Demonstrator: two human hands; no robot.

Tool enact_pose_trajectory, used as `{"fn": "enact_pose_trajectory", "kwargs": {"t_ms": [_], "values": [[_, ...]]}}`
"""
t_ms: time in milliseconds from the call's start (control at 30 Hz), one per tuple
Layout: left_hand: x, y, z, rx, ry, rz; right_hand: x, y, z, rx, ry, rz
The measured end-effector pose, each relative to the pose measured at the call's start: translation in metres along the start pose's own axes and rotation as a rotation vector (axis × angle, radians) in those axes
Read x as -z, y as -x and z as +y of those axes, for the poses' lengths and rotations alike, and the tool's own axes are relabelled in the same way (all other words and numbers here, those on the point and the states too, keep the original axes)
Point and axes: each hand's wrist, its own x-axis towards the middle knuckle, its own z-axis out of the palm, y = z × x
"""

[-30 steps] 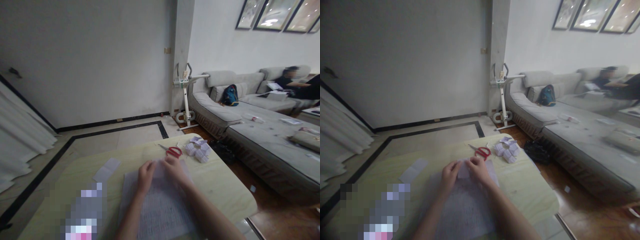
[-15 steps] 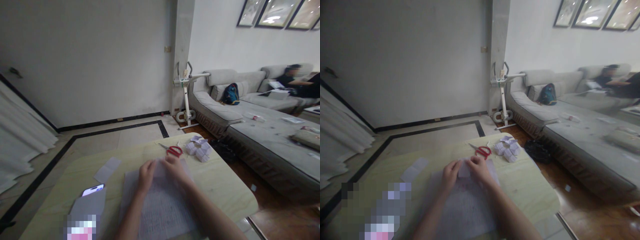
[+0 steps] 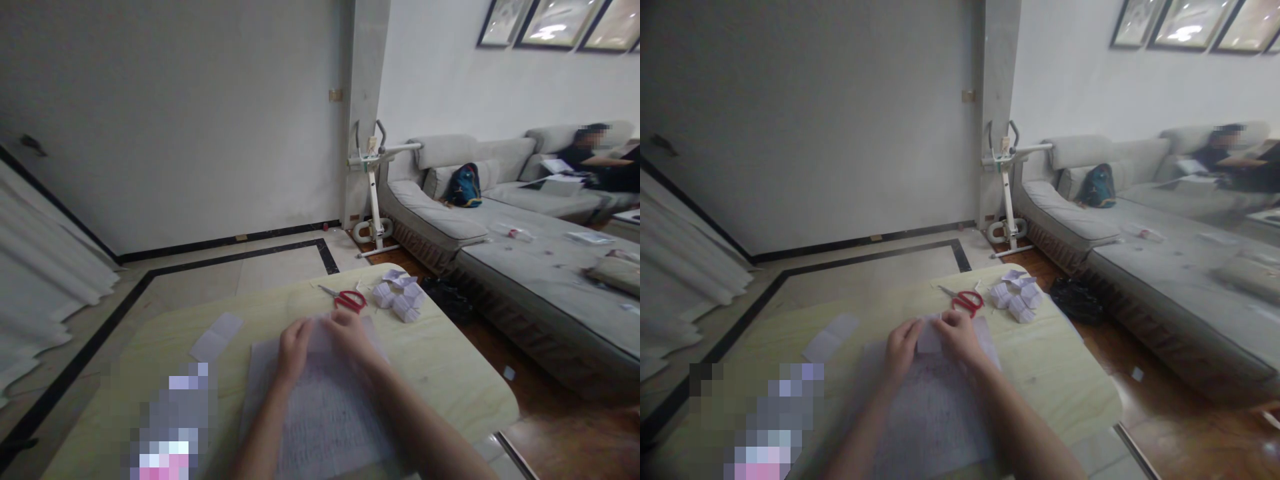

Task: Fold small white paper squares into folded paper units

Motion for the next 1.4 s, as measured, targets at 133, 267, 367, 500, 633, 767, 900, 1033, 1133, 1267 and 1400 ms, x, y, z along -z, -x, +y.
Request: {"fn": "enact_pose_trajectory", "kwargs": {"t_ms": [133,267,367,500,633,767,900,1033,1133,1267,1400], "values": [[0.0009,-0.0006,-0.0019,-0.002,-0.031,-0.008,-0.0007,-0.0002,-0.0015,-0.005,0.017,0.016],[0.0013,-0.0022,-0.0044,-0.016,-0.053,-0.014,0.0004,-0.0006,-0.0008,-0.014,0.046,0.000],[0.0018,-0.0024,-0.0058,-0.021,-0.059,-0.015,0.0012,-0.0003,-0.0004,-0.005,0.020,-0.015],[0.0025,-0.0019,-0.0070,-0.006,-0.061,0.002,0.0022,-0.0004,-0.0007,0.022,-0.027,-0.015],[0.0023,-0.0021,-0.0068,-0.013,-0.064,-0.002,0.0036,-0.0008,-0.0027,0.031,-0.032,0.001],[0.0016,-0.0023,-0.0046,-0.032,-0.075,0.007,0.0044,0.0001,-0.0060,-0.008,-0.055,0.012],[0.0008,-0.0011,-0.0010,-0.057,-0.081,0.010,0.0040,0.0002,-0.0047,-0.047,-0.110,0.039],[-0.0007,0.0008,0.0003,-0.050,-0.072,-0.010,0.0041,0.0000,-0.0022,-0.044,-0.172,0.050],[-0.0016,0.0014,-0.0012,-0.030,-0.065,-0.018,0.0038,0.0009,-0.0029,-0.027,-0.139,0.048],[-0.0006,0.0004,-0.0017,-0.037,-0.067,0.033,0.0010,0.0019,-0.0030,0.008,-0.070,0.009],[0.0002,-0.0011,0.0007,-0.010,-0.017,0.079,0.0003,0.0007,-0.0018,0.002,-0.056,-0.025]]}}
